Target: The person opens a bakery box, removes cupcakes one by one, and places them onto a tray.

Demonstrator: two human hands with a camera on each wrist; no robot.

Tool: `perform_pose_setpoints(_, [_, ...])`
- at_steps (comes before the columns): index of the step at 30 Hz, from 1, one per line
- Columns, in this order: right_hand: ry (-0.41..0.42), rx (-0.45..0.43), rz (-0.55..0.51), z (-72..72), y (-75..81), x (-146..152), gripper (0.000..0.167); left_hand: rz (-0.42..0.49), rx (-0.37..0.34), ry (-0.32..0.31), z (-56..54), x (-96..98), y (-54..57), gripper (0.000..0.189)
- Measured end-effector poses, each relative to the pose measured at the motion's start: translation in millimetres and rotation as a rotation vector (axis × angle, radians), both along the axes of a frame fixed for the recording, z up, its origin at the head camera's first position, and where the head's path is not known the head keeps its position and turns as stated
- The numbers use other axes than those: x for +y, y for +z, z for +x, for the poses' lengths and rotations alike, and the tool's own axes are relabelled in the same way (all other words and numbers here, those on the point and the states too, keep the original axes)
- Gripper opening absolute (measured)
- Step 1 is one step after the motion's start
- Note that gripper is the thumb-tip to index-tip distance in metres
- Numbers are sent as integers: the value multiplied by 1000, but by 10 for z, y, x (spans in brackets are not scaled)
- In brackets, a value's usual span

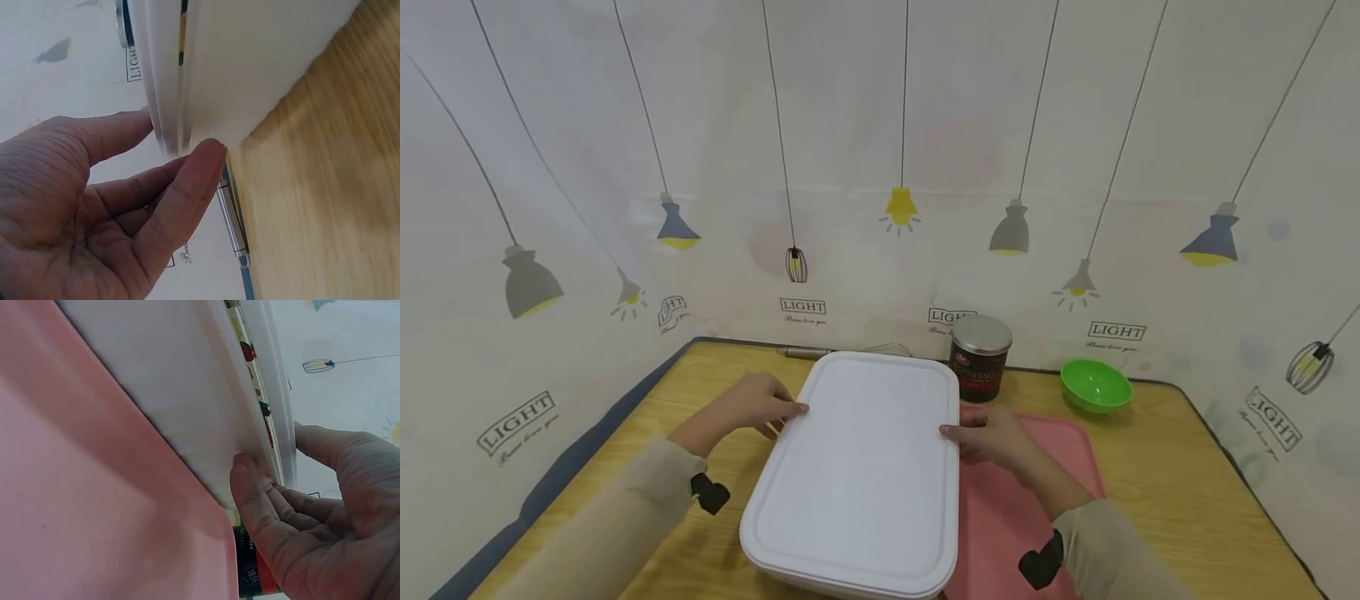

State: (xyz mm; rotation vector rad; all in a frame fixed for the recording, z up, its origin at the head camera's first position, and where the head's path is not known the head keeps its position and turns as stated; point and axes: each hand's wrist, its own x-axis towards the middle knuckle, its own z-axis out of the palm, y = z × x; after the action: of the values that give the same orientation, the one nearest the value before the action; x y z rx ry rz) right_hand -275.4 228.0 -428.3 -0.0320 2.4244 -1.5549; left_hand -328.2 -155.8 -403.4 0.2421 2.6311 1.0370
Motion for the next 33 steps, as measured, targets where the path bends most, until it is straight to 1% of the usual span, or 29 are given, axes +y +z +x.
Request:
perform_pose_setpoints(2, [-2,3,-26,5,-14,-9,58,-3,4,-10,17,34,10,27])
perform_pose_setpoints(4, [-19,-4,-21,13,-12,-21,59,-21,10,-14,33,58,26,26])
perform_pose_setpoints(7, [-21,-3,18,41,19,-44,61,-49,20,-8,46,82,55,24])
perform_pose_setpoints(9, [-22,8,55,58,42,-60,59,-59,21,0,48,93,65,24])
perform_pose_setpoints(13, [0,49,95,79,69,-76,48,-49,25,12,55,118,63,23])
perform_pose_setpoints(17, [19,68,86,73,65,-73,40,-50,35,18,75,135,50,22])
perform_pose_setpoints(21, [30,72,91,60,66,-72,38,-49,37,21,86,131,47,21])
perform_pose_setpoints(29, [34,77,125,50,77,-79,39,-29,47,23,93,105,35,22])
perform_pose_setpoints(33, [21,93,173,62,87,-87,40,-17,39,25,94,107,27,22])
